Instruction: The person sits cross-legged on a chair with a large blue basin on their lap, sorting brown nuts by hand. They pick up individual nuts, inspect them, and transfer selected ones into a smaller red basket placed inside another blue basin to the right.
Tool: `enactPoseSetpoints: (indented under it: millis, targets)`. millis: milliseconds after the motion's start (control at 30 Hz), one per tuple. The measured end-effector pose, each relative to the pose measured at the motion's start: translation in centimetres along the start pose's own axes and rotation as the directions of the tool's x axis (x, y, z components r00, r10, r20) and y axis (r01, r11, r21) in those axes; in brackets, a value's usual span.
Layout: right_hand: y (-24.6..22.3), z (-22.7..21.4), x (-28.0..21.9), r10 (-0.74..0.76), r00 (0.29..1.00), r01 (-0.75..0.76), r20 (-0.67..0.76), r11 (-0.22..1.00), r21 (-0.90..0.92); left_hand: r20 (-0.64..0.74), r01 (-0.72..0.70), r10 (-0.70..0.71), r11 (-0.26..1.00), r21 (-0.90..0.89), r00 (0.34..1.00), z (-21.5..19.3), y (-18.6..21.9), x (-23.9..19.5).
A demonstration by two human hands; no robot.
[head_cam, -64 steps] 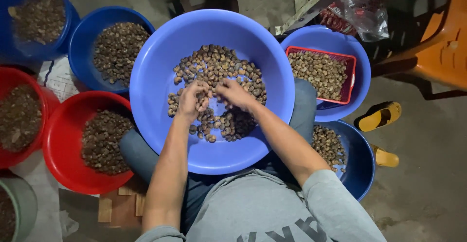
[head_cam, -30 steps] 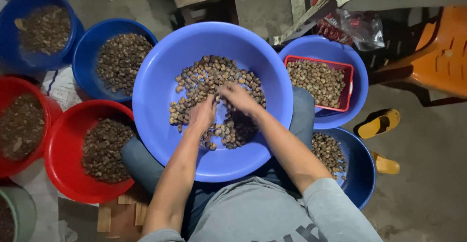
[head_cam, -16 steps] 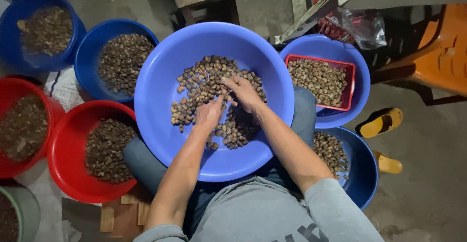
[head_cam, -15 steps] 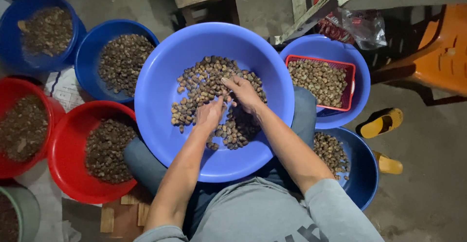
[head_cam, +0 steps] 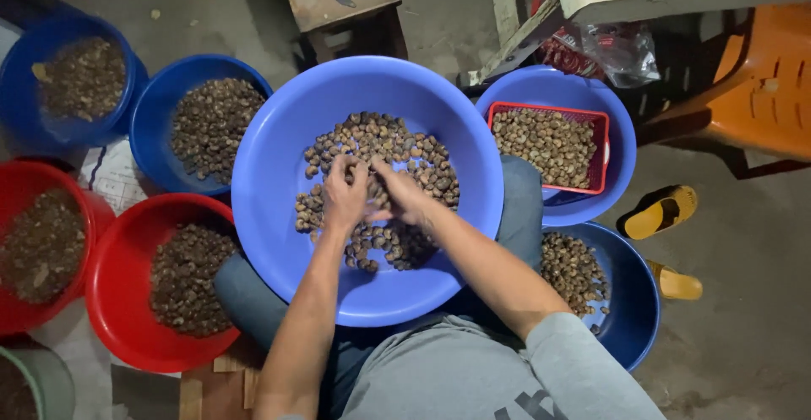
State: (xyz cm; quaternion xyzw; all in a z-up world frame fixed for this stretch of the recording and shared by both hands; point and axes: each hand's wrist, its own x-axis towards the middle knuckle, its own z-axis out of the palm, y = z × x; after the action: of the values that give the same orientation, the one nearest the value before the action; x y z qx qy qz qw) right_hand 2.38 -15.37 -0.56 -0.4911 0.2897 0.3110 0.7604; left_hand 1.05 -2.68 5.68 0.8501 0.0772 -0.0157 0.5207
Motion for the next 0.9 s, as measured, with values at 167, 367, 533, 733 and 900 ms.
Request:
enactPoseSetpoints:
  millis: [167, 367, 533, 733, 900]
  targets:
    - [-0.1, 1.7, -1.3, 0.049, 0.995, -0.061, 0.089, 0.989, 0.137, 0.034, -0.340, 0.345, 0.935, -0.099, 0.938, 0.2, 0.3, -0.7]
    - [1.2, -0.1, 1.7, 0.046, 0.991, -0.074, 0.126, 0.972, 0.224, 0.003, -0.347, 0.351, 0.926, -0.148, 0.936, -1.2, 3.8, -3.0]
    - [-1.4, 1.0, -2.0, 0.060, 0.990, -0.090, 0.129, 0.967, 0.239, -0.122, -0.261, 0.237, 0.935, -0.239, 0.964, -1.5, 3.2, -3.3]
    - [-4.7, -1.8, -7.1, -0.193, 0.970, 0.154, 0.144, 0.957, 0.248, -0.143, -0.150, 0.126, 0.974, -0.168, 0.982, -3.4, 3.1, -5.3]
    - [-8.5, -9.9, -15.1, -0.389, 0.916, 0.402, -0.104, 0.879, 0.257, 0.215, 0.046, -0.049, 0.999, 0.019, 0.975, -5.3, 5.0, -9.2]
